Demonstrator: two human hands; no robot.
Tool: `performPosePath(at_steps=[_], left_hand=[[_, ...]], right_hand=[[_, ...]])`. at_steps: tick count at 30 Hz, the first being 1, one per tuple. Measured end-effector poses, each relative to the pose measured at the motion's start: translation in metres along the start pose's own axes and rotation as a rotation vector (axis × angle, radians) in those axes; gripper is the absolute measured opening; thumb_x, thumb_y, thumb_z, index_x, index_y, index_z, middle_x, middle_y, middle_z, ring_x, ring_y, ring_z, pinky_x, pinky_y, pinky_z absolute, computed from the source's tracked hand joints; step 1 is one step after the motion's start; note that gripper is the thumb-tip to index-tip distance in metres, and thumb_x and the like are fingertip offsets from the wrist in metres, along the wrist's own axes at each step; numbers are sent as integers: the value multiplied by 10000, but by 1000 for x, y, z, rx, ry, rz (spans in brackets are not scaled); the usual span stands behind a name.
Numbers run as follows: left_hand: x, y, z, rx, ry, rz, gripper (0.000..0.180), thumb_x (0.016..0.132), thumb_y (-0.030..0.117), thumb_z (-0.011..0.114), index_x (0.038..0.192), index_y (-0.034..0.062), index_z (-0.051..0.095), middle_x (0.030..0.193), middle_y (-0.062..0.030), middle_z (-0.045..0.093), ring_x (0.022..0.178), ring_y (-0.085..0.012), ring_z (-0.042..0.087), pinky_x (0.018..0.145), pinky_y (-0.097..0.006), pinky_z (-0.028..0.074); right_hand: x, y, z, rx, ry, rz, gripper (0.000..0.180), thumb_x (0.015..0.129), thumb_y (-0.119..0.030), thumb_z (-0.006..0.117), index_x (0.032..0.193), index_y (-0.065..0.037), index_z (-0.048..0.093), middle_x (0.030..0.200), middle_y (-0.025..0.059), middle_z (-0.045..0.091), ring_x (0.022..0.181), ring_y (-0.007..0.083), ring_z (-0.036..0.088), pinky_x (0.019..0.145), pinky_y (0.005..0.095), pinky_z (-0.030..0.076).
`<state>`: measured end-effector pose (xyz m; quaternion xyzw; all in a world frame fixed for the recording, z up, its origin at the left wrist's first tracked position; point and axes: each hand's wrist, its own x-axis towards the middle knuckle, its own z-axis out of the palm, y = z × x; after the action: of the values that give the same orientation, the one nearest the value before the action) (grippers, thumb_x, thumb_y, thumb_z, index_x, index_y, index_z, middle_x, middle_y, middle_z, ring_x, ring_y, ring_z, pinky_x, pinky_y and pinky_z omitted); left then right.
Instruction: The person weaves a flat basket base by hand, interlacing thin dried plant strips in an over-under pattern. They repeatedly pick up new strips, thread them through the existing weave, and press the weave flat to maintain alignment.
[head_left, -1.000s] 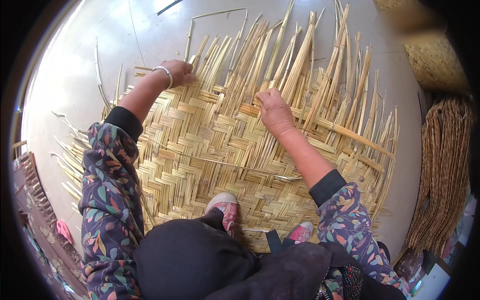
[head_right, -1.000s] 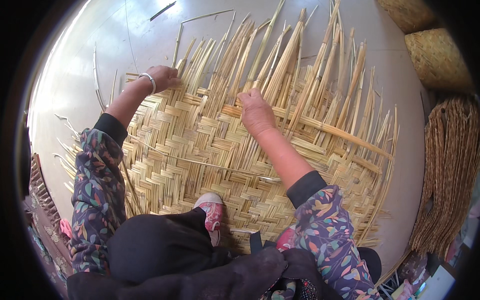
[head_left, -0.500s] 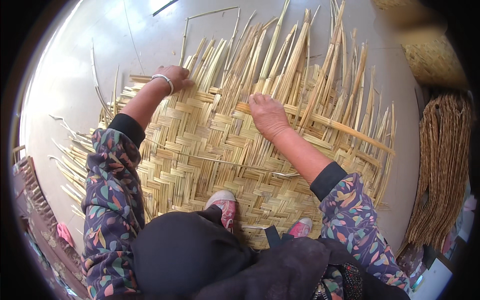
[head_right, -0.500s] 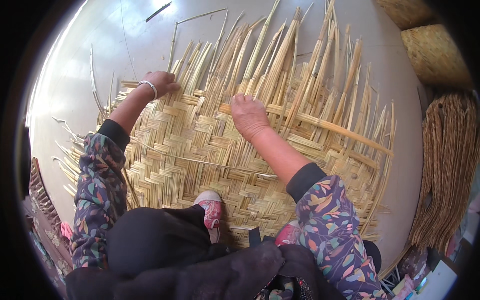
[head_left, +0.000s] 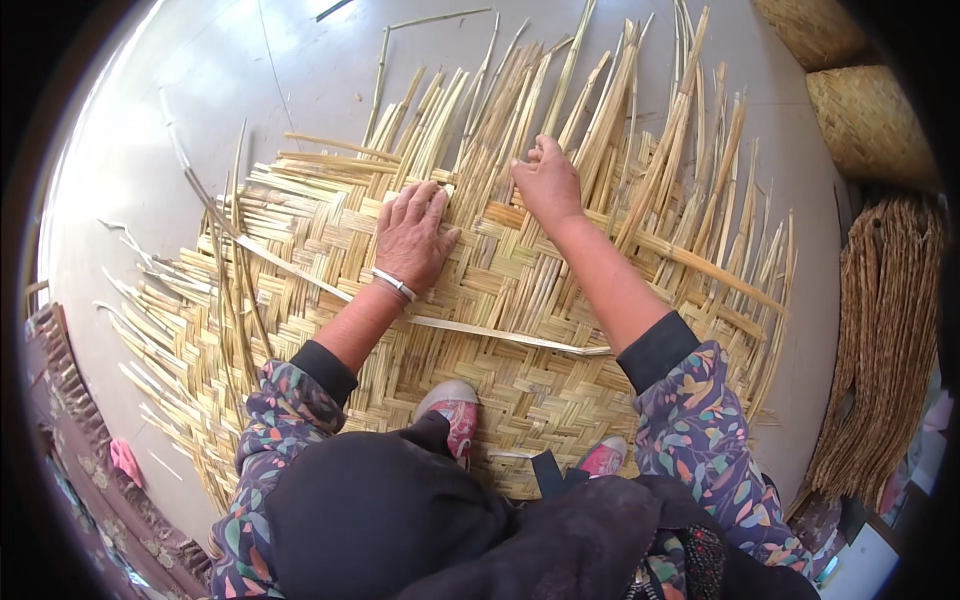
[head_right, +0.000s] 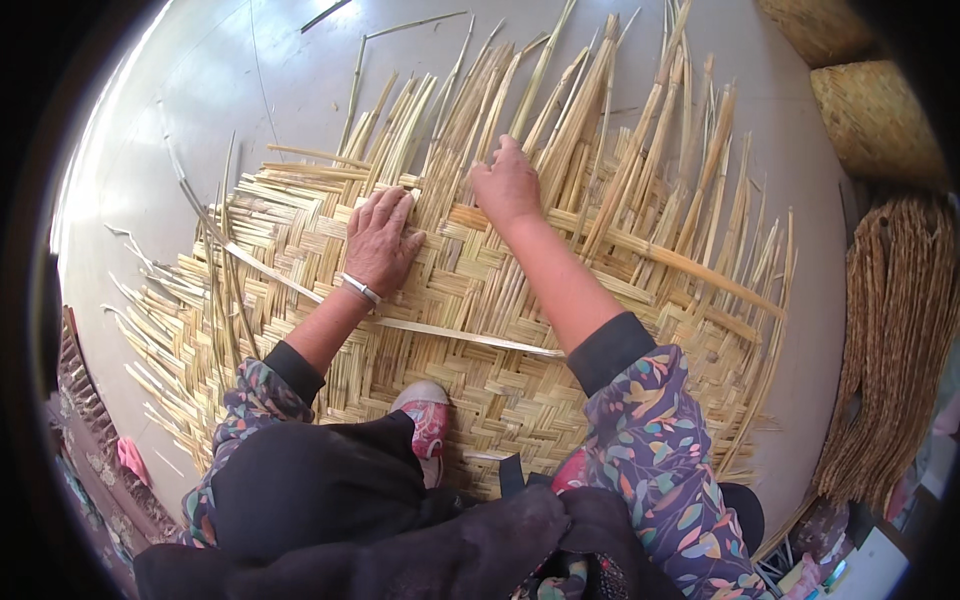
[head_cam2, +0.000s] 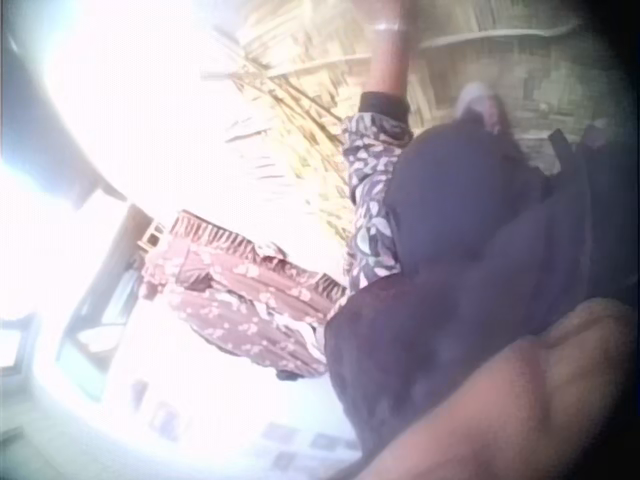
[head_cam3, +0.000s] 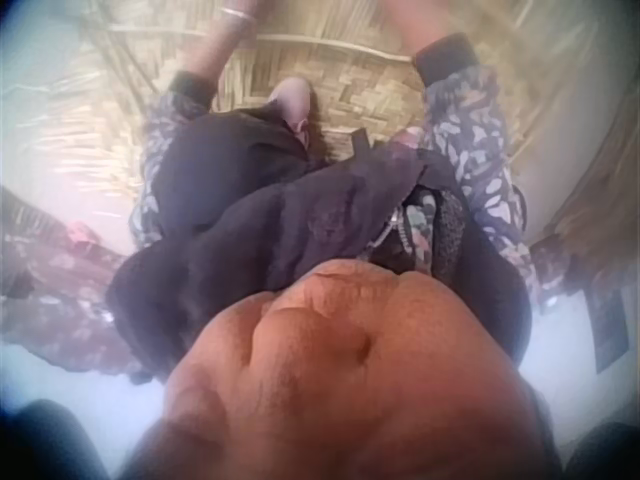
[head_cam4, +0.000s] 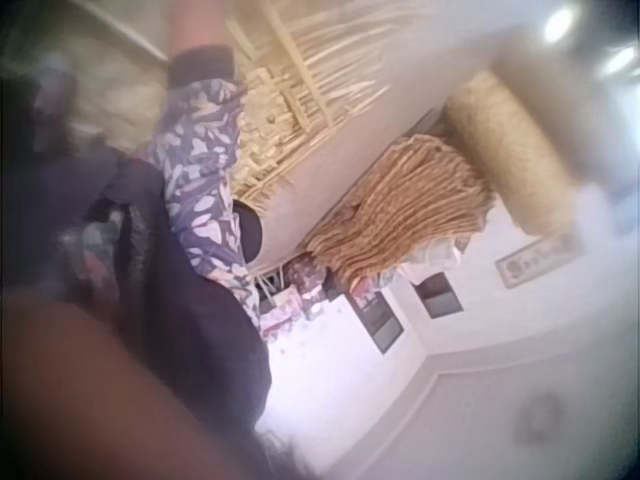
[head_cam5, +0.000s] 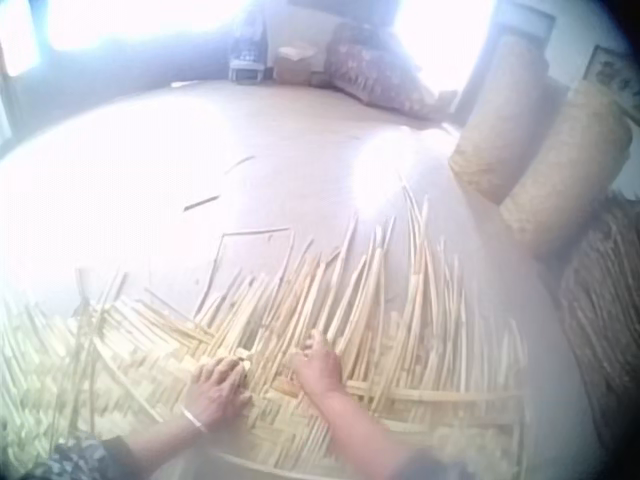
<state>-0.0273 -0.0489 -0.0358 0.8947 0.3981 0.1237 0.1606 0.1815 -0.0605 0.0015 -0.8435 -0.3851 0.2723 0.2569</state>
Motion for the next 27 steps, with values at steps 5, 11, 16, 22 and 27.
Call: performPosePath(at_steps=[5, 11, 16, 22, 27], left_hand=[[1, -2, -4, -57, -31, -14, 538, 814, 327, 598, 1293, 119, 469, 1355, -68, 397, 1290, -278, 312, 1066, -430, 197], [3, -9, -10, -38, -25, 60, 503, 806, 330, 606, 1260, 141, 499, 1332, -49, 428, 1269, -272, 334, 1035, -438, 220], [14, -10, -14, 9, -4, 102, 511, 797, 364, 614, 1250, 155, 502, 1298, -47, 468, 1241, -246, 376, 1019, -438, 223], [28, -8, 2, 29, 16, 105, 578, 825, 383, 587, 1314, 125, 417, 1338, -43, 454, 1289, -213, 355, 1063, -386, 227], [30, -5, 6, 93, -1, 120, 532, 843, 367, 569, 1298, 130, 428, 1319, -51, 477, 1265, -207, 391, 1052, -379, 245]], right_hand=[[21, -4, 6, 163, -112, 125, 362, 815, -167, 615, 1121, 5, 526, 956, 119, 635, 827, 172, 614, 739, 282, 495], [27, 1, -10, 403, -376, 276, 80, 846, -107, 583, 893, -43, 574, 786, 39, 583, 749, 110, 588, 607, 221, 486], [12, 10, -31, 18, -197, -93, 169, 824, -126, 547, 961, -43, 602, 883, 100, 643, 818, 212, 619, 743, 309, 489], [-24, 42, -98, -124, 115, -195, 174, 834, -176, 506, 926, -58, 596, 889, 148, 622, 830, 316, 601, 760, 404, 467], [-45, 123, -143, -527, 194, -40, 189, 853, -208, 485, 860, -58, 599, 918, 136, 622, 891, 320, 575, 804, 433, 450]])
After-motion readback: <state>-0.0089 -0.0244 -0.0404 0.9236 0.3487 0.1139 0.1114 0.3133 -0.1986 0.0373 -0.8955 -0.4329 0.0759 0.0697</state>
